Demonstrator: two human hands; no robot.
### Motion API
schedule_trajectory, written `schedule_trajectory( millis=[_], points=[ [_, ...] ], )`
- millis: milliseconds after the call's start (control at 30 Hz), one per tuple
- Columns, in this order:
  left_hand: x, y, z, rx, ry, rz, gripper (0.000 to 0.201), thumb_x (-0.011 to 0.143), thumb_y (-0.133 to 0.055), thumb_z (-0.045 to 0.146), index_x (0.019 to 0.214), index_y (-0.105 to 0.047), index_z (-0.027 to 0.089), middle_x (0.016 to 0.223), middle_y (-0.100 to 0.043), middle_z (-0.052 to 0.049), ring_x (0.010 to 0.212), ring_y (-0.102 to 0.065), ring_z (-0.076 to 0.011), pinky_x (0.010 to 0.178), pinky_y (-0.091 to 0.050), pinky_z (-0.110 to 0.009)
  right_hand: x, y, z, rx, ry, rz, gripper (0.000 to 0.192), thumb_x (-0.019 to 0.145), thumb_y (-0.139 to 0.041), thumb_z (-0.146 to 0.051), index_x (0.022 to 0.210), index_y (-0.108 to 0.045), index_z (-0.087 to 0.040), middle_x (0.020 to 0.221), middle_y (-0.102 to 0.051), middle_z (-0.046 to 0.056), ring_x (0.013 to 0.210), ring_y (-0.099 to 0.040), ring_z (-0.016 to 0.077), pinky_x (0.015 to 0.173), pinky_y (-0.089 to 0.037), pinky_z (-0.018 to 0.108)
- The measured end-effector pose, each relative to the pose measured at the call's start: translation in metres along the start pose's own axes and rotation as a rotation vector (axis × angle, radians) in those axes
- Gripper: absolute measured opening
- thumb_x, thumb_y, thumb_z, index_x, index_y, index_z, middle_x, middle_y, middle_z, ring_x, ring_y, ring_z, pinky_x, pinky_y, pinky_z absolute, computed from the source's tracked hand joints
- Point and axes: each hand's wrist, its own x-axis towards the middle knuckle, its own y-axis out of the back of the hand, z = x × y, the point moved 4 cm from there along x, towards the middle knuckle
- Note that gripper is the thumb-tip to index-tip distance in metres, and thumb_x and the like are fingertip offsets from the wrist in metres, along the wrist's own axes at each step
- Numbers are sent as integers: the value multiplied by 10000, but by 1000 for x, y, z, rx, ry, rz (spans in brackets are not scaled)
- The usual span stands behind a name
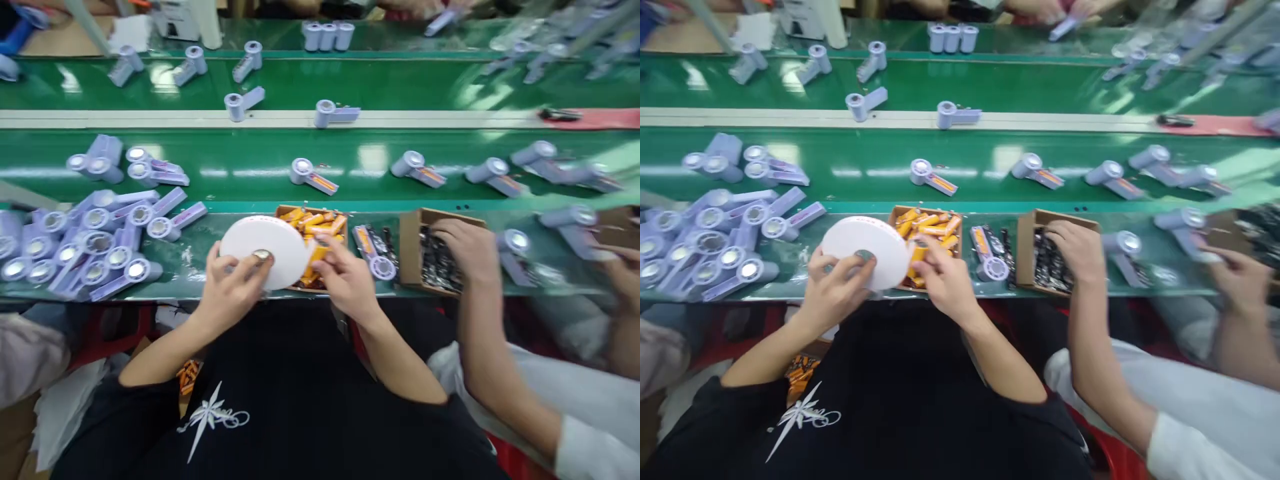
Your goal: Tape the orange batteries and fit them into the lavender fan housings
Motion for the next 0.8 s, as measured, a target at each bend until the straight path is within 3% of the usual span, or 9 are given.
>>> schedule_trajectory(
  millis=[100, 200, 267, 367, 467, 533, 600, 667, 800],
  points=[
    [-8, -1, 23, -21, 70, -22, 617, 987, -812, 517, 1531, -702, 246, 1129, -756, -138, 1067, -574, -338, 1082, -499, -615, -3, 10, 0, 320, 5, 453, 462, 947, -858, -473, 1372, -774, -312, 1005, -864, 55, 983, -866, 306, 996, -713, 492],
    [-34, -9, 7, -38, 205, -167, 659, 957, -838, 492, 1555, -689, 258, 1172, -747, -157, 1095, -599, -338, 1006, -529, -571, 16, 38, -8, 548, 77, 619, 305, 818, -974, -519, 1097, -858, -471, 1123, -866, -21, 1155, -850, 292, 997, -728, 455],
    [-58, -12, -29, -22, 299, -279, 726, 886, -909, 464, 1544, -694, 245, 1265, -753, -171, 1194, -598, -373, 1076, -508, -613, 33, 57, -8, 590, 48, 601, 229, 830, -962, -524, 1039, -869, -534, 1256, -853, -65, 1281, -809, 248, 932, -737, 365],
    [-82, -17, -94, -93, 320, -400, 730, 773, -995, 536, 1413, -771, 265, 1309, -784, -120, 1281, -611, -372, 1157, -489, -614, 42, 57, 7, 666, -94, 417, 309, 801, -979, -485, 1092, -887, -439, 1333, -845, -10, 1258, -820, 237, 803, -746, 283],
    [-78, -26, -152, -104, 373, -318, 482, 972, -797, 610, 1287, -811, 246, 1266, -800, -73, 1251, -642, -283, 1134, -516, -496, 37, 36, 27, 762, -130, 284, 371, 786, -1003, -483, 1113, -870, -369, 1242, -868, 6, 1088, -861, 208, 727, -743, 271],
    [-66, -29, -182, -19, 466, -221, 520, 1114, -567, 595, 1338, -774, 174, 1345, -761, -105, 1348, -591, -286, 1180, -460, -509, 34, 26, 35, 792, -100, 258, 375, 815, -999, -458, 1153, -852, -389, 1228, -868, -11, 1054, -864, 184, 726, -731, 259],
    [-54, -31, -203, 47, 513, -182, 553, 1155, -466, 565, 1371, -734, 133, 1406, -721, -133, 1440, -523, -316, 1212, -404, -545, 31, 27, 36, 794, -55, 268, 386, 829, -997, -440, 1182, -841, -422, 1192, -869, -25, 1012, -866, 169, 714, -719, 245],
    [-48, -30, -214, 64, 502, -204, 444, 1160, -484, 491, 1303, -740, 158, 1379, -725, -119, 1412, -538, -308, 1181, -428, -528, 26, 36, 33, 774, -19, 286, 431, 832, -1001, -422, 1222, -825, -474, 1148, -871, -41, 948, -862, 154, 702, -711, 236],
    [-37, -30, -216, 47, 403, -285, 225, 1139, -566, 312, 1109, -754, 192, 1278, -748, -74, 1258, -603, -262, 1081, -507, -445, 9, 63, 36, 712, 11, 401, 474, 823, -1013, -422, 1236, -809, -536, 1081, -877, -60, 798, -841, 137, 632, -690, 228]
  ],
)
